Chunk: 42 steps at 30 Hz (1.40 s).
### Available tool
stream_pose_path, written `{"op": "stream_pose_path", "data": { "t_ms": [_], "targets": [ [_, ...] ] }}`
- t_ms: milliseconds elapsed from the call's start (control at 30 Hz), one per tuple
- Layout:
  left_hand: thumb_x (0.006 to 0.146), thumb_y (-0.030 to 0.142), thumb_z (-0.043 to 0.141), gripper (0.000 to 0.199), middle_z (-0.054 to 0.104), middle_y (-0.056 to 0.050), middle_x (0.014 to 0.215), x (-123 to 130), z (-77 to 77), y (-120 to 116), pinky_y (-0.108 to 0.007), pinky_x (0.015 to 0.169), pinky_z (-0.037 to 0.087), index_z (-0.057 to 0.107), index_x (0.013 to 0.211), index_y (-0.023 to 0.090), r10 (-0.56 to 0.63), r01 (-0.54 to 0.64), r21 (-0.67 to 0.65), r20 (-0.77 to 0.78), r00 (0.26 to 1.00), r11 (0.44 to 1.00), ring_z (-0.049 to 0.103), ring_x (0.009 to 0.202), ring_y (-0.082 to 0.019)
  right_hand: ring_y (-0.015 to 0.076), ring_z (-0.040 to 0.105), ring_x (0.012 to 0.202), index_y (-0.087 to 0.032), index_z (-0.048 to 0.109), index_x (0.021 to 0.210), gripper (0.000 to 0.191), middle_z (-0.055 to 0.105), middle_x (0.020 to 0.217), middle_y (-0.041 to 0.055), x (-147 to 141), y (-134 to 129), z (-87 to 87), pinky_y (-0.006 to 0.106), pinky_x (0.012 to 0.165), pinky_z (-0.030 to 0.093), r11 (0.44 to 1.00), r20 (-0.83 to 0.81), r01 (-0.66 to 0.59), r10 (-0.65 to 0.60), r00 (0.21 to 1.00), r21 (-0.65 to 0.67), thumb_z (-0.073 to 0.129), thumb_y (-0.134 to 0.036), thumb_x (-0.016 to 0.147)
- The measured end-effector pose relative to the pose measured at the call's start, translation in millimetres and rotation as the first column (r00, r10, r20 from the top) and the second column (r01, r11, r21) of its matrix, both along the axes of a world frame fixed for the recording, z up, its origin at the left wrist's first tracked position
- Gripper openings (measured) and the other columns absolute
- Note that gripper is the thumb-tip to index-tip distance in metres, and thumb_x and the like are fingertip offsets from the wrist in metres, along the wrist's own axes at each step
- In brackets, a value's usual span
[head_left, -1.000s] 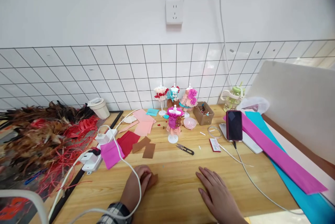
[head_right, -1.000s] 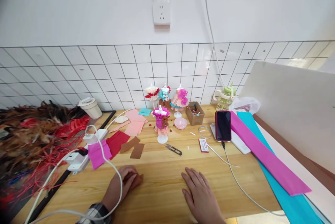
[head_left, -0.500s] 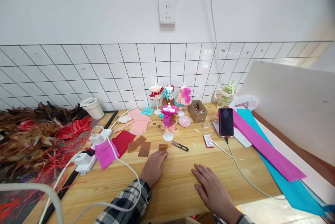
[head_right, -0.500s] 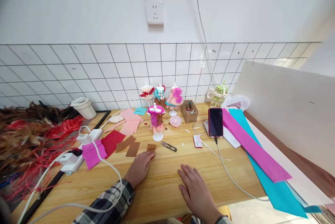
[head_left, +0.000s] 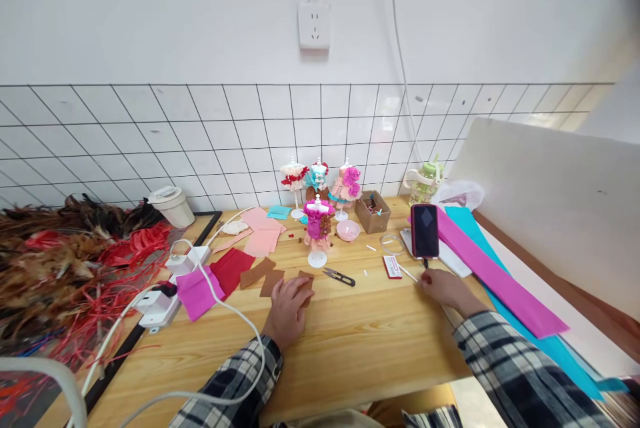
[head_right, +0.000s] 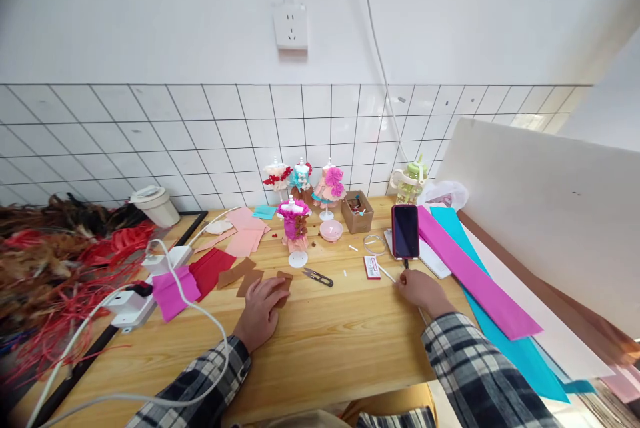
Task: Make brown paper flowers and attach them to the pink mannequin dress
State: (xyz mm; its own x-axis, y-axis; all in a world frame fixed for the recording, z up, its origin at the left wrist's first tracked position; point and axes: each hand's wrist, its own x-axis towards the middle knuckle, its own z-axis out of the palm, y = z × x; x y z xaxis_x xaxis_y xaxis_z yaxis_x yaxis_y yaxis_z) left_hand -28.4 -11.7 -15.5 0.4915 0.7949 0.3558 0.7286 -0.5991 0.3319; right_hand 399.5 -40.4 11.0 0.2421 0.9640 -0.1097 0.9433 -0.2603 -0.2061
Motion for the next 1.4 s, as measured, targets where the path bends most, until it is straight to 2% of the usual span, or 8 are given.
{"op": "stream_pose_path", "data": {
  "t_ms": [200, 333, 533, 833, 933, 1133, 1267, 1400],
  "targets": [
    [0.063, 0.006, 0.049, 0.046, 0.055, -0.007, 0.126, 0, 10.5, -11, -0.051, 0.106, 0.023, 0.066, 0.101, 0.026, -0.057, 0.058, -0.007, 0.06, 0.997, 0.998, 0.045, 0.12, -0.027, 0.0114, 0.054, 0.05, -0.014, 0.063, 0.059, 0.013, 0.06, 0.055, 0.0031, -9, 2, 10.2, 0.021, 0.049, 0.038, 0.955, -0.357, -0.071, -0.037, 0.934, -0.287, 0.063, -0.024, 0.067],
    [0.081, 0.024, 0.05, 0.031, 0.059, -0.01, 0.116, 30, 20.0, -20, -0.041, 0.099, 0.037, 0.066, 0.107, 0.022, -0.123, 0.165, -0.166, 0.237, 0.964, 0.972, 0.05, 0.111, -0.024, 0.0044, 0.041, 0.04, -0.014, 0.059, 0.069, 0.019, 0.05, 0.048, -0.0044, -35, -5, 4.7, 0.014, 0.037, 0.024, 0.942, -0.776, -0.059, -0.236, 0.586, -0.331, 0.063, -0.033, 0.074],
    [0.089, 0.05, 0.039, 0.043, 0.064, -0.007, 0.107, 95, 26.2, -27, -0.039, 0.095, 0.036, 0.072, 0.096, 0.023, -0.002, 0.098, -0.443, 0.211, 0.977, 0.891, 0.052, 0.106, -0.023, 0.0029, 0.051, 0.044, -0.014, 0.055, 0.077, 0.015, 0.062, 0.065, -0.0008, -99, -19, -11.7, 0.011, 0.037, 0.033, 0.911, -0.894, 0.175, -0.404, 0.193, -0.374, 0.067, -0.024, 0.075],
    [0.079, 0.047, 0.056, 0.026, 0.064, -0.002, 0.101, 137, 5.6, -26, -0.046, 0.094, 0.026, 0.07, 0.077, 0.025, 0.068, -0.013, -0.497, 0.093, 0.993, 0.868, 0.048, 0.104, -0.025, 0.0079, 0.06, 0.052, -0.016, 0.054, 0.08, 0.024, 0.066, 0.069, 0.0019, -141, -34, -30.4, 0.016, 0.046, 0.046, 0.927, -0.951, 0.224, -0.308, 0.003, -0.3, 0.072, -0.028, 0.07],
    [0.075, 0.037, 0.06, 0.016, 0.065, -0.001, 0.097, 140, 0.2, -26, -0.048, 0.094, 0.023, 0.069, 0.072, 0.024, 0.097, -0.031, -0.509, 0.104, 0.99, 0.86, 0.048, 0.103, -0.025, 0.0086, 0.06, 0.052, -0.017, 0.054, 0.084, 0.025, 0.068, 0.075, 0.0027, -136, -39, -29.8, 0.018, 0.047, 0.046, 0.936, -0.944, 0.18, -0.321, 0.072, -0.304, 0.07, -0.033, 0.071],
    [0.078, 0.025, 0.054, 0.012, 0.064, -0.001, 0.094, 132, -3.7, -34, -0.046, 0.098, 0.02, 0.064, 0.072, 0.022, -0.017, 0.075, -0.406, 0.144, 0.989, 0.911, 0.048, 0.101, -0.02, 0.0159, 0.059, 0.056, -0.017, 0.064, 0.073, 0.032, 0.064, 0.062, 0.0047, -107, -49, -10.3, 0.029, 0.058, 0.048, 1.0, -0.509, -0.008, 0.003, 0.861, -0.007, 0.052, -0.045, 0.082],
    [0.081, 0.028, 0.052, 0.012, 0.062, 0.0, 0.09, 128, -4.2, -40, -0.046, 0.1, 0.019, 0.062, 0.077, 0.022, -0.065, 0.106, -0.318, 0.136, 0.988, 0.942, 0.047, 0.098, -0.02, 0.0227, 0.053, 0.112, -0.028, 0.064, 0.114, 0.033, 0.06, 0.121, 0.0076, -112, -45, -1.1, 0.04, 0.099, 0.038, 0.853, -0.245, -0.435, 0.505, 0.828, 0.288, 0.054, -0.035, 0.084],
    [0.08, 0.024, 0.052, 0.01, 0.06, -0.001, 0.085, 127, -3.3, -42, -0.045, 0.1, 0.021, 0.06, 0.077, 0.021, -0.075, 0.106, -0.27, 0.12, 0.99, 0.957, 0.047, 0.095, -0.02, 0.0235, 0.046, 0.12, -0.028, 0.073, 0.09, 0.016, 0.059, 0.123, 0.0053, -120, -30, -5.5, 0.045, 0.108, 0.025, 0.791, -0.16, -0.551, 0.6, 0.784, 0.266, 0.061, -0.028, 0.079]
  ]
}}
